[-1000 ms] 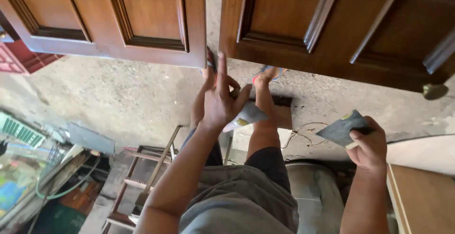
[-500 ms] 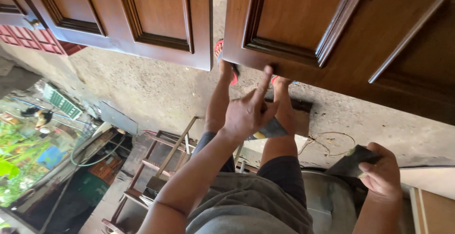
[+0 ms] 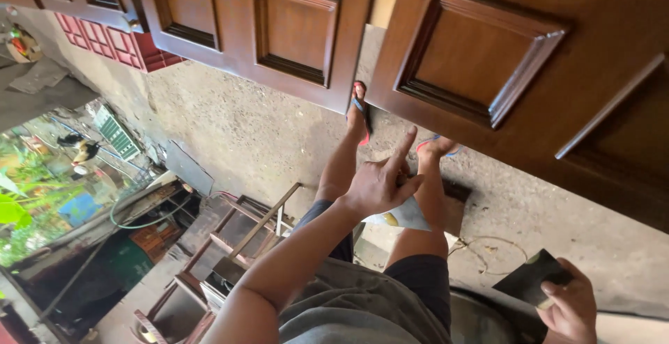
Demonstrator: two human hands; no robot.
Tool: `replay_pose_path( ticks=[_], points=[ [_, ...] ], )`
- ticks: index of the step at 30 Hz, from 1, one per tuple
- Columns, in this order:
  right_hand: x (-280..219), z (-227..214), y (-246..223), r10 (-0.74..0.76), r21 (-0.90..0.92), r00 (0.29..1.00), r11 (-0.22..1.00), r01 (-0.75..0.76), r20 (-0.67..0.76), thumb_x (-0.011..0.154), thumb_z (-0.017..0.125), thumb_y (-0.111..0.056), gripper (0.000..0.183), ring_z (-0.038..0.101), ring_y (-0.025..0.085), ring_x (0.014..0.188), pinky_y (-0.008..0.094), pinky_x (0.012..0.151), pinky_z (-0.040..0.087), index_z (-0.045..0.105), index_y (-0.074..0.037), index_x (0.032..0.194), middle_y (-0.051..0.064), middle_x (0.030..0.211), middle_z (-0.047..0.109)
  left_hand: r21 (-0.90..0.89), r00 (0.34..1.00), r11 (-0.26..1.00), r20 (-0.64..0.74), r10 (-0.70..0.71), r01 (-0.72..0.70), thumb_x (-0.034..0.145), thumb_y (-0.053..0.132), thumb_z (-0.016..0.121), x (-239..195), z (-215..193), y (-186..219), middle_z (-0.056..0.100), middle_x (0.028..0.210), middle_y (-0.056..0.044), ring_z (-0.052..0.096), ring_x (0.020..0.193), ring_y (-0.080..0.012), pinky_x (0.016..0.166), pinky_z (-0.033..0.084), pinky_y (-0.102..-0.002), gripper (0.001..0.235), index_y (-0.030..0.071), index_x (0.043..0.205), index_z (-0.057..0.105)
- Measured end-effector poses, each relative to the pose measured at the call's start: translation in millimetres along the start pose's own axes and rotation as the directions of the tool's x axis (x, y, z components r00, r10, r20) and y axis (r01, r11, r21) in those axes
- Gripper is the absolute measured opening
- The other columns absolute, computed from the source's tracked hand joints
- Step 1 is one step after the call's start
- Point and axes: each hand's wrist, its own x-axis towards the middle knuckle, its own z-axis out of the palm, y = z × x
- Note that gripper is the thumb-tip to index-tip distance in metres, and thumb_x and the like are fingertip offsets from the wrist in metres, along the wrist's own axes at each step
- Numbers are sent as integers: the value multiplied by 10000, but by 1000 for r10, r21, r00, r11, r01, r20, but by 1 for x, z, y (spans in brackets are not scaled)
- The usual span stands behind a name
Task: Applying wood putty to door panels and sanding the surfaces to prepare them for finishing.
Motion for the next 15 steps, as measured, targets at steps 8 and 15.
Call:
replay_pose_path(
  ticks=[8, 15],
  points=[
    [-8, 38, -30, 14, -195, 997, 980, -29, -78, 722, 725, 45, 651, 683, 272, 897, 470, 762, 561, 598, -102, 1343, 163, 1067, 685, -35, 990, 998, -128, 56, -61, 1024, 325, 609, -2, -34, -2, 770, 1100, -27, 674, 606, -275, 385, 372, -371, 770, 99, 1631, 194],
    [-2, 117, -68, 28, -224, 999, 974, -36, -37, 672, 730, 80, 549, 671, 320, 946, 616, 832, 525, 611, -105, 1175, 133, 1004, 659, 44, 958, 998, -284, -38, 53, 1068, 359, 576, -22, -88, -63, 753, 754, 48, 691, 583, -191, 562, 516, -332, 709, 136, 1641, 224]
  ],
)
